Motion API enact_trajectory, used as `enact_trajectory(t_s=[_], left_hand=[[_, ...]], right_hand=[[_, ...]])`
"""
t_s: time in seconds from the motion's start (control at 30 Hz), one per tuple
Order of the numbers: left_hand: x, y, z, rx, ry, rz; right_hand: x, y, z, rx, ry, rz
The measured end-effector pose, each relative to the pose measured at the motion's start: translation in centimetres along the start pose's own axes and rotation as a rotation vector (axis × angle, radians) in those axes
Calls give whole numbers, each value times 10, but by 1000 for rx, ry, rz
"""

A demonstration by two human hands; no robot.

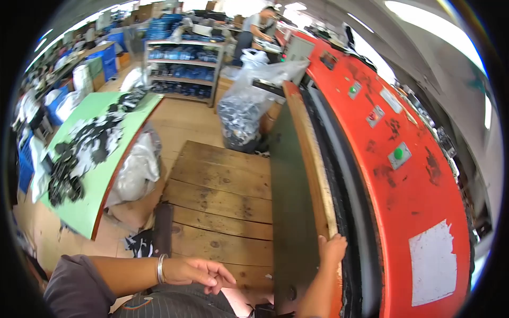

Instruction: Cutting out shoe component shapes from a sheet of leather using a metal die and a hydraulic press machine.

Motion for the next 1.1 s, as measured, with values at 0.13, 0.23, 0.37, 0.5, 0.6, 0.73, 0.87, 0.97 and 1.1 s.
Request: enact_trajectory(t_s=[0.13, 0.23, 0.37, 0.5, 0.6, 0.73, 0.87, 0.97, 1.1], left_hand=[[-68, 86, -42, 69, -8, -108], [-117, 148, -67, 106, 57, -134], [-177, 222, -122, 103, 234, -292], [-259, 310, -210, -56, 877, -127], [-341, 369, -272, -189, 1214, -16], [-436, 456, -333, -191, 1640, 269], [-484, 520, -404, -247, 1919, 378], [-495, 534, -413, -326, 2030, 145], [-488, 555, -403, -271, 1995, 133]], right_hand=[[-3, 44, -7, -31, -8, 82], [8, 71, -7, -74, 42, 82], [41, 108, -9, -21, 94, 95], [61, 138, -10, 32, 147, 207], [77, 158, -3, 199, 259, 216], [64, 232, 1, 362, 551, 510], [-1, 351, 21, -31, 162, 373], [-52, 438, 61, -159, -121, 491], [-138, 504, 80, -12, 194, 194]])
Point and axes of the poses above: each hand's wrist, its own y-axis towards the middle knuckle, its own z-axis out of the palm, x = y × z, the point moved 6 cm from there along y, towards the middle knuckle, and after that the axes turned 1 degree about x, right-handed, at the moved point
